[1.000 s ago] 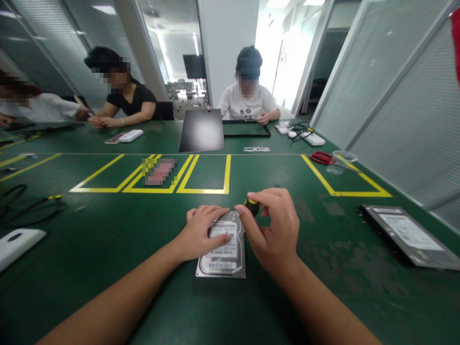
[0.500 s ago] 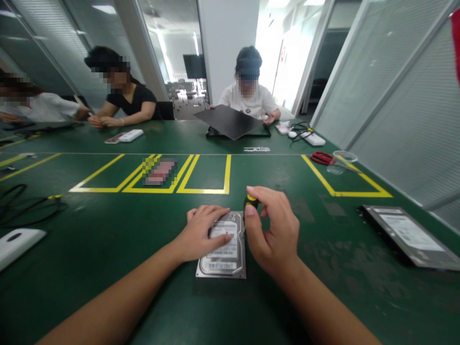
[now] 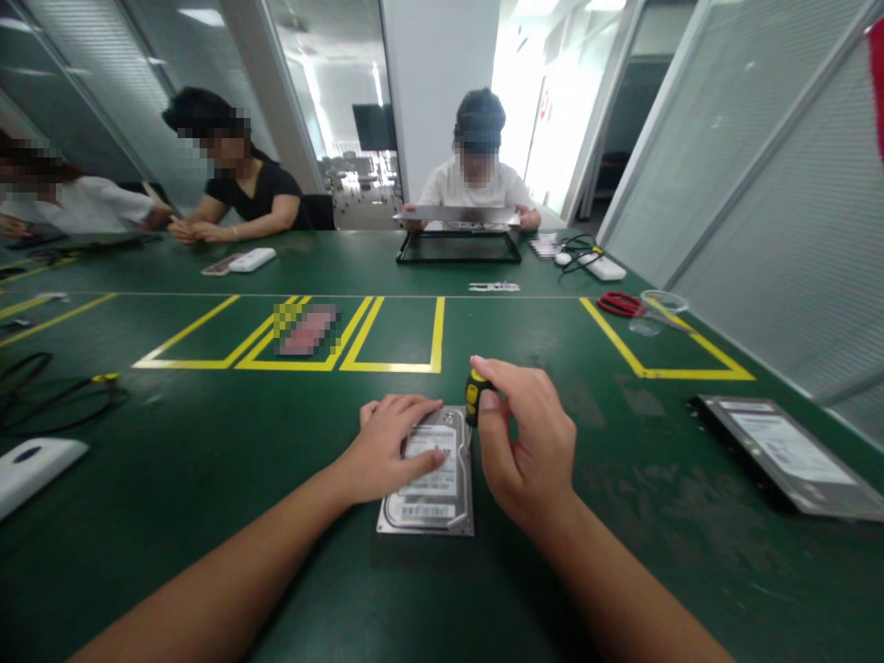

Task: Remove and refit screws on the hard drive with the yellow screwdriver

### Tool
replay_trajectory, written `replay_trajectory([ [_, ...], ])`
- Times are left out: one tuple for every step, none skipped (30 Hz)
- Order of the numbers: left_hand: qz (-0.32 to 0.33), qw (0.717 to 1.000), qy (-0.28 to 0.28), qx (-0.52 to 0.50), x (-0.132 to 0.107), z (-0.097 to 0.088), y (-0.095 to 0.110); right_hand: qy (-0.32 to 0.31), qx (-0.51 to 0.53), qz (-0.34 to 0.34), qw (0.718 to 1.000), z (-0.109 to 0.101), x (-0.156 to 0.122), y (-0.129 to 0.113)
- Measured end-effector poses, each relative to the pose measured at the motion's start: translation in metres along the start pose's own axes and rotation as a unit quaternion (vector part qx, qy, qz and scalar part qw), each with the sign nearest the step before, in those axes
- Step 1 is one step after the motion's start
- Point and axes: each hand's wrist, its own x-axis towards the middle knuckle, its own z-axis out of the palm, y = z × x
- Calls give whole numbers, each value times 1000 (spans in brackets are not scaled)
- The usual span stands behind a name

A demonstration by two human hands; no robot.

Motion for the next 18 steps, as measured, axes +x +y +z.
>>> replay_trajectory([
  [0, 1000, -1, 0, 0, 0, 0, 3, -4, -2, 1000, 0, 0, 0],
  [-1, 1000, -1, 0, 0, 0, 0, 5, -6, -3, 1000, 1, 0, 1],
  [-2, 1000, -2, 1, 0, 0, 1, 6, -6, -4, 1000, 1, 1, 1],
  [-3, 1000, -4, 2, 0, -1, 1, 7, -5, -5, 1000, 1, 1, 1],
  [-4, 1000, -5, 2, 0, -1, 1, 6, -5, -7, 1000, 1, 2, 1],
  [-4, 1000, -5, 3, 0, -1, 1, 6, -7, -9, 1000, 1, 3, 0],
  [-4, 1000, -5, 3, 0, -1, 1, 5, -10, -12, 1000, 1, 4, 0],
  [-3, 1000, -4, 3, 0, -1, 1, 6, -12, -12, 1000, 0, 4, -1],
  [-3, 1000, -3, 3, 0, -1, 1, 7, -15, -11, 1000, -1, 5, -1],
  [-3, 1000, -2, 3, 0, -1, 1, 8, -17, -8, 1000, -1, 5, -2],
  [-4, 1000, -2, 2, 0, -1, 1, 10, -17, -5, 1000, -2, 5, -2],
  [-5, 1000, -2, 2, 0, 0, 1, 11, -13, -4, 1000, -3, 5, -2],
  [-5, 1000, -3, 2, 0, 0, 1, 10, -5, -4, 1000, -3, 5, -2],
  [-6, 1000, -4, 3, 0, 0, 1, 7, 6, -5, 1000, -3, 5, -2],
  [-6, 1000, -3, 3, 0, 0, 1, 4, 17, -7, 1000, -3, 4, -1],
  [-7, 1000, -2, 4, 0, 0, 1, 0, 26, -9, 1000, -3, 4, -1],
  [-7, 1000, -1, 4, 0, 0, 0, -5, 31, -9, 999, -2, 3, -1],
  [-6, 1000, -2, 4, 0, 0, 0, -8, 29, -9, 999, -2, 3, 0],
])
